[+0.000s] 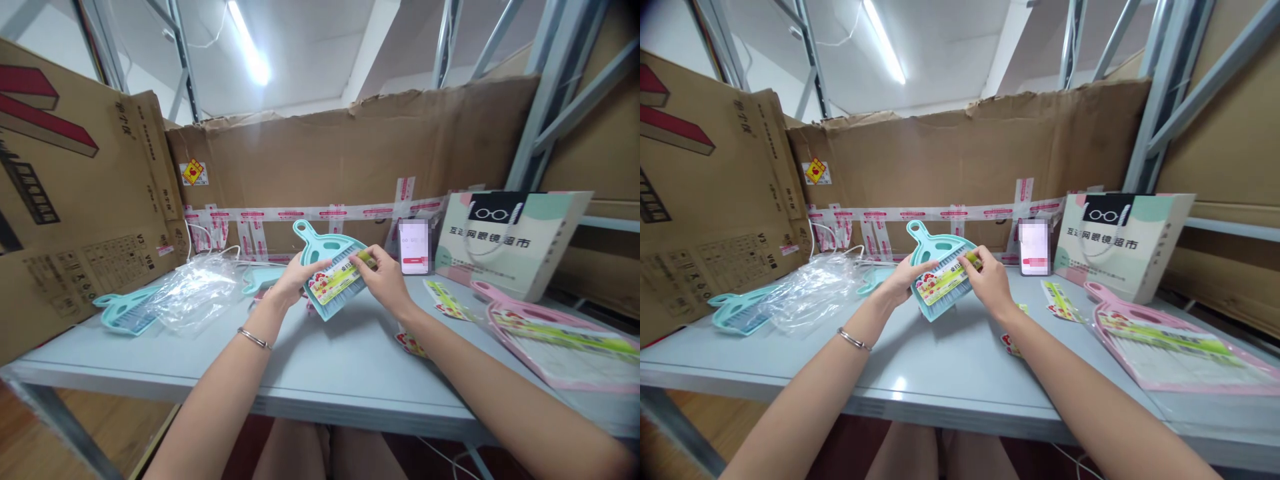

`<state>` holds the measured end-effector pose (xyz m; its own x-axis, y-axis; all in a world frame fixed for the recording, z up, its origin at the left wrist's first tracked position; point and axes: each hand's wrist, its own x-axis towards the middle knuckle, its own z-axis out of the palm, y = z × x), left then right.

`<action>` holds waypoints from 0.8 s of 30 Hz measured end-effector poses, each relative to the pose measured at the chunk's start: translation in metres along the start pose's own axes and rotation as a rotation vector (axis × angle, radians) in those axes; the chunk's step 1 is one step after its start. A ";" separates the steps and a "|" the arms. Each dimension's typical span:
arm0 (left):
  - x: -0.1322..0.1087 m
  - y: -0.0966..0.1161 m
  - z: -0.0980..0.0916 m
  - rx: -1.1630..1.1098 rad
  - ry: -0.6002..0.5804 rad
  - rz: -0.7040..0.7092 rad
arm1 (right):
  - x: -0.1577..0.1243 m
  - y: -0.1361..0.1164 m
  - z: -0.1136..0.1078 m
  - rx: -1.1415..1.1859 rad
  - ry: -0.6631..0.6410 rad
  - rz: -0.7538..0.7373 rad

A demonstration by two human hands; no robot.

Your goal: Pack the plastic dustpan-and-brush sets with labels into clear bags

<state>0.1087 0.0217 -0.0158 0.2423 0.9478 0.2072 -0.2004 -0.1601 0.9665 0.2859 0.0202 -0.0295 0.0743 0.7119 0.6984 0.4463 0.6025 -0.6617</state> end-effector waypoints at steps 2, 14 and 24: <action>-0.003 0.002 0.002 0.061 -0.038 0.032 | 0.000 0.002 0.001 -0.018 0.007 0.005; -0.002 0.007 0.000 -0.087 0.105 0.136 | 0.007 -0.006 -0.002 0.768 -0.031 0.497; -0.002 0.004 0.000 0.044 0.078 0.058 | -0.003 -0.011 0.008 1.017 -0.172 0.711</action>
<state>0.1071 0.0197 -0.0121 0.1564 0.9548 0.2526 -0.1694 -0.2260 0.9593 0.2736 0.0140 -0.0264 -0.1356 0.9850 0.1071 -0.5403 0.0171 -0.8413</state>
